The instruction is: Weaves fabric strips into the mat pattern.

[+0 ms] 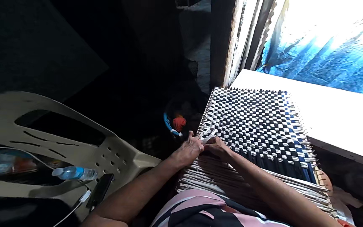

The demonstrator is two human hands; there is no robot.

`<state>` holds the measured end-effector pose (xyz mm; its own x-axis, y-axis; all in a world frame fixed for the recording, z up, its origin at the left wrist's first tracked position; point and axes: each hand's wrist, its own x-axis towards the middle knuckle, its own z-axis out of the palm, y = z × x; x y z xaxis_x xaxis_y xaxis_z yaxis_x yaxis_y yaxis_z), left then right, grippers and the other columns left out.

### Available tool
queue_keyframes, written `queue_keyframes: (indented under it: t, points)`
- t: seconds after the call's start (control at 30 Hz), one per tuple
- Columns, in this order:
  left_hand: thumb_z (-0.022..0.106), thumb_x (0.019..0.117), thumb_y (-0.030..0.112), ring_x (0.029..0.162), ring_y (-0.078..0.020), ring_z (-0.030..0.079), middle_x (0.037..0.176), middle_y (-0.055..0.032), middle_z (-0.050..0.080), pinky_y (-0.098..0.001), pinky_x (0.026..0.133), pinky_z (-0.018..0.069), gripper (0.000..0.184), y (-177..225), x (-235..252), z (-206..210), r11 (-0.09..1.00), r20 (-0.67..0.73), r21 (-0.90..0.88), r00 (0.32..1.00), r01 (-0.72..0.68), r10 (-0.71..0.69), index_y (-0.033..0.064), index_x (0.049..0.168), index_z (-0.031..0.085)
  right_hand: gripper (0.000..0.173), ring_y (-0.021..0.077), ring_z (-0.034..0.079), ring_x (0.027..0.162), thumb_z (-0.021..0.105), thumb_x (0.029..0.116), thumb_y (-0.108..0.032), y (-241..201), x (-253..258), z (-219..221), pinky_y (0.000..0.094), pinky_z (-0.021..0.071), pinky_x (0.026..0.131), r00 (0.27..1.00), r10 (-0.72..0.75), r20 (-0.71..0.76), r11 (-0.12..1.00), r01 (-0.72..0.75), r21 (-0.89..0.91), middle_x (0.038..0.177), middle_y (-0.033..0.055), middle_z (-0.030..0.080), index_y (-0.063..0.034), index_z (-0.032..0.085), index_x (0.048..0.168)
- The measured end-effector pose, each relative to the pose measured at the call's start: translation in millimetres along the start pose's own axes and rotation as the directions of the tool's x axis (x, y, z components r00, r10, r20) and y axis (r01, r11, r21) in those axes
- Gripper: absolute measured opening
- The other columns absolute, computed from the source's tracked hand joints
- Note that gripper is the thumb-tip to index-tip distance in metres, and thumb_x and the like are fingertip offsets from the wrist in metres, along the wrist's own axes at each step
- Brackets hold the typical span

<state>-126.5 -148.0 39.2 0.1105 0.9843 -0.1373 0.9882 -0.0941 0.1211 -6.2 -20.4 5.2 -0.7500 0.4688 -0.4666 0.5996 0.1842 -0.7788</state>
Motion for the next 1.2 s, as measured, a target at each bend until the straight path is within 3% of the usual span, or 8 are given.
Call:
queue_keyframes:
  t: [0.17,0.37,0.47,0.57,0.63,0.87,1.03,1.2]
  points:
    - [0.047,0.098,-0.006,0.111,-0.0408,0.063,0.108,-0.0227,0.069,-0.0641,0.109,0.0318,0.021,5.5,-0.8,2.1,1.0,0.023,0.013,1.0,0.013,-0.013,-0.0067,0.092,0.067,0.023,0.0227,0.061,0.088,0.075,0.0881,-0.024,-4.9,-7.5,-1.3,0.0515,0.0468,0.085,1.0,0.015,-0.013,0.993,-0.013,0.115,0.091,0.0104,0.067,-0.0015,0.07,0.092]
    - [0.058,0.0929,0.006,0.112,-0.0376,0.06,0.107,-0.0137,0.07,-0.0646,0.1,0.0322,0.016,-19.1,-4.3,17.9,0.958,-0.06,-0.288,0.998,-0.012,-0.005,0.0035,0.093,0.074,0.015,0.0185,0.064,0.089,0.067,0.0935,-0.016,-2.7,-17.2,-1.7,0.046,0.0495,0.084,0.999,-0.037,-0.036,0.988,0.042,0.15,0.095,0.009,0.07,-0.0037,0.074,0.098]
    - [0.055,0.0936,0.009,0.11,-0.0388,0.058,0.104,-0.0163,0.068,-0.0656,0.099,0.0308,0.02,-22.8,-4.8,18.8,0.916,-0.077,-0.402,0.997,-0.017,-0.015,0.0011,0.091,0.074,0.027,0.0289,0.057,0.123,0.058,0.0947,-0.017,1.9,-24.4,-6.7,0.0599,0.0355,0.107,0.983,-0.181,0.002,0.976,0.18,-0.121,0.126,0.0156,0.066,-0.0081,0.074,0.114]
    - [0.054,0.0933,0.01,0.11,-0.0358,0.056,0.104,-0.017,0.067,-0.0614,0.099,0.0296,0.022,-26.7,-6.0,25.4,0.865,-0.106,-0.501,0.994,-0.026,-0.031,-0.001,0.087,0.072,0.035,0.0369,0.045,0.138,0.065,0.0945,-0.025,6.0,-24.3,-8.9,0.0675,0.0274,0.107,0.967,-0.244,0.068,0.882,0.25,-0.399,0.146,0.0197,0.052,-0.0149,0.072,0.127]
    - [0.053,0.0927,0.01,0.115,-0.0328,0.056,0.111,-0.0157,0.068,-0.0601,0.103,0.0282,0.023,-29.6,-6.9,29.2,0.83,-0.106,-0.557,0.993,-0.018,-0.049,-0.0012,0.088,0.073,0.038,0.0372,0.043,0.138,0.067,0.0931,-0.03,8.1,-21.9,-10.0,0.0683,0.0285,0.105,0.965,-0.249,0.08,0.828,0.255,-0.5,0.149,0.0169,0.051,-0.0209,0.072,0.13]
    - [0.051,0.0947,0.008,0.109,-0.0271,0.058,0.106,-0.0149,0.068,-0.051,0.103,0.0338,0.024,-29.1,-9.0,39.6,0.771,-0.237,-0.632,0.967,-0.082,-0.091,-0.0035,0.087,0.071,0.044,0.0397,0.035,0.144,0.054,0.098,-0.038,1.4,-23.4,-17.4,0.072,0.0225,0.108,0.972,-0.198,0.123,0.89,0.231,-0.393,0.154,0.0187,0.044,-0.0188,0.067,0.136]
    - [0.049,0.0992,0.009,0.109,-0.0273,0.059,0.106,-0.0153,0.067,-0.051,0.103,0.0363,0.026,-28.2,-8.9,40.8,0.781,-0.243,-0.622,0.962,-0.056,-0.125,-0.0035,0.095,0.071,0.049,0.0401,0.045,0.137,0.067,0.0947,-0.036,12.1,-21.5,-11.7,0.0732,0.0295,0.102,0.956,-0.279,0.088,0.825,0.285,-0.487,0.148,0.0171,0.051,-0.0202,0.063,0.14]
    - [0.051,0.0979,0.006,0.106,-0.0221,0.059,0.101,-0.0128,0.067,-0.042,0.102,0.0402,0.024,-27.1,-9.3,42.9,0.717,-0.26,-0.694,0.951,-0.066,-0.165,-0.0041,0.092,0.073,0.041,0.0345,0.041,0.138,0.067,0.0962,-0.039,11.6,-24.1,-21.8,0.068,0.0222,0.109,0.96,-0.237,0.151,0.914,0.273,-0.299,0.146,0.0141,0.052,-0.0241,0.07,0.134]
